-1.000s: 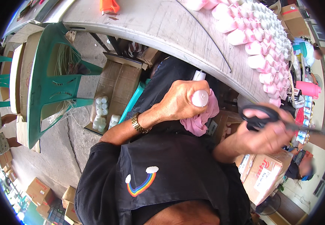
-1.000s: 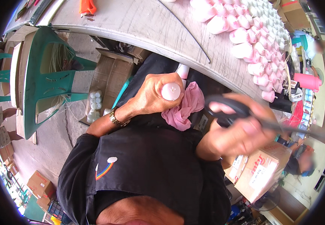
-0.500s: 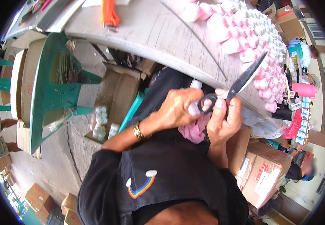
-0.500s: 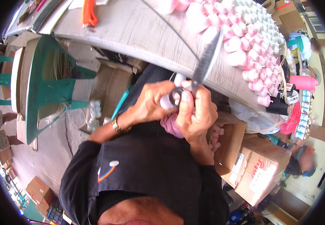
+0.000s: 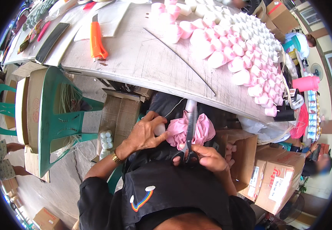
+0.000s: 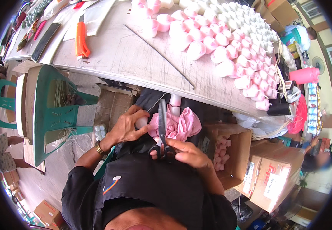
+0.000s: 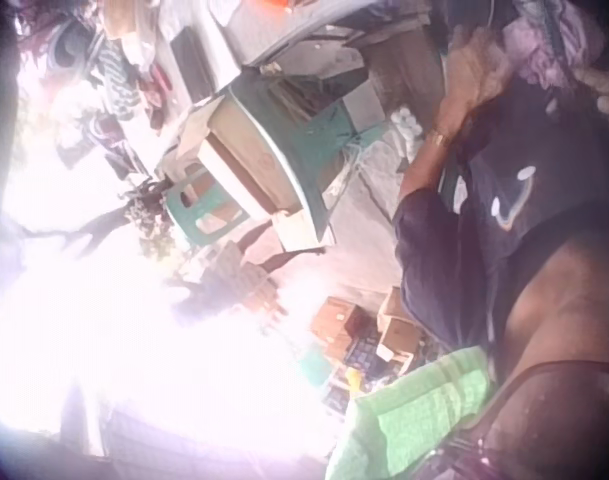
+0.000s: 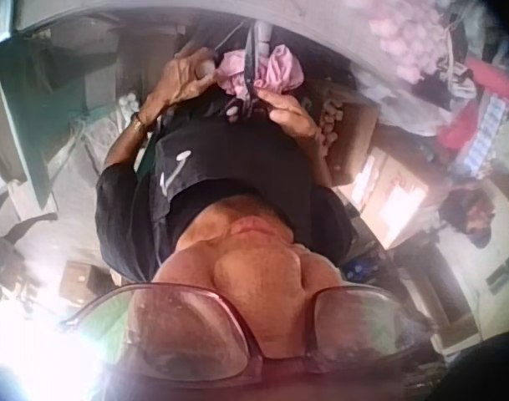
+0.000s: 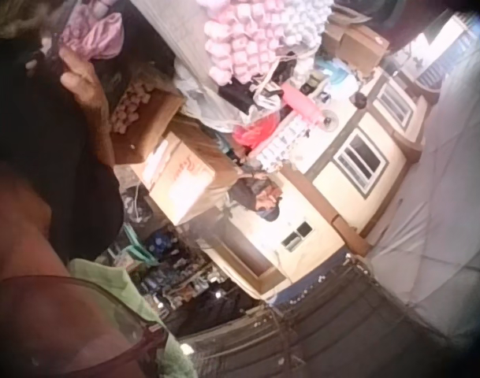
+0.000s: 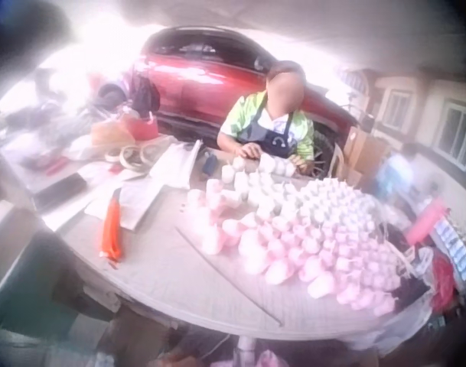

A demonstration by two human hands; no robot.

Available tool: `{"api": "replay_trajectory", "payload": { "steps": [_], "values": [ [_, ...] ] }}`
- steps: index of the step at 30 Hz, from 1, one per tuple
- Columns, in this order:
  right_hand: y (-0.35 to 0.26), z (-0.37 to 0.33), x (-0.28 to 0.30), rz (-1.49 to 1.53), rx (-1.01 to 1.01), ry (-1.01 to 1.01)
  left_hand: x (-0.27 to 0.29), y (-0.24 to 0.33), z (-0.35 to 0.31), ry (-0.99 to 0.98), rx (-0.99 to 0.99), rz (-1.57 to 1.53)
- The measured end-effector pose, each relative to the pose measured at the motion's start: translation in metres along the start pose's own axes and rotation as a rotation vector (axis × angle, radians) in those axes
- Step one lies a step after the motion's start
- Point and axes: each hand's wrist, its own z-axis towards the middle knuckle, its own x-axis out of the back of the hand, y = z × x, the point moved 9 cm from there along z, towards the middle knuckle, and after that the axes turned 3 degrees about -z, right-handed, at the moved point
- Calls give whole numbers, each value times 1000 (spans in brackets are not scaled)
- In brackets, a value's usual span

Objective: The person inserts wicks into small pink and white candles, trims the wicks with scissors, and wipes the candles with a pink cloth. They repeat this process for multiple candles, placing finished units on the table.

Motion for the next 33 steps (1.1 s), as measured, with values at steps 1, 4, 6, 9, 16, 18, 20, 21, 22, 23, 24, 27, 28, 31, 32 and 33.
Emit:
{"api": "replay_trajectory", "payload": {
  "steps": [1, 4, 6, 9, 16, 18, 20, 21, 22, 23, 24, 27, 28, 31, 32, 33],
  "values": [
    [2, 0, 4, 18, 0, -20, 0, -1, -3, -21, 20, 2],
    [9, 4, 12, -27, -12, -130, -2, 4, -7, -53, -18, 43],
    [18, 7, 15, -155, -50, -200, -5, 5, -10, -59, -35, 151],
    [14, 7, 12, -17, 64, -295, -7, -2, -14, -74, -15, 159],
    [5, -1, 18, 147, 195, -359, 10, 0, -26, 213, -95, 226],
    [16, 2, 23, 75, 68, -303, 6, -15, -25, 97, 72, 142],
    [20, 3, 19, 79, 3, -328, 9, -15, -24, 35, 134, 69],
    [24, 4, 20, 43, -49, -305, 15, -9, -22, 34, 111, 31],
    [20, 6, 20, 23, -16, -300, 20, -4, -19, 25, 103, -14],
    [20, 7, 20, -16, -20, -287, 30, 4, -15, 60, 71, -61],
    [20, 8, 20, -55, -26, -272, 39, 12, -12, 88, 55, -114],
    [13, 11, 20, -78, 30, -241, 47, 19, -2, 20, 151, -426],
    [14, 11, 22, -141, 33, -200, 45, 19, 0, -19, 209, -524],
    [16, 7, 31, -261, 33, -64, 32, 31, 10, -106, 218, -1046],
    [20, 5, 34, -362, -18, -26, 33, 33, 13, -77, 188, -1061],
    [20, 2, 37, -391, -6, 21, 31, 33, 14, -84, 186, -1096]
  ]
}}
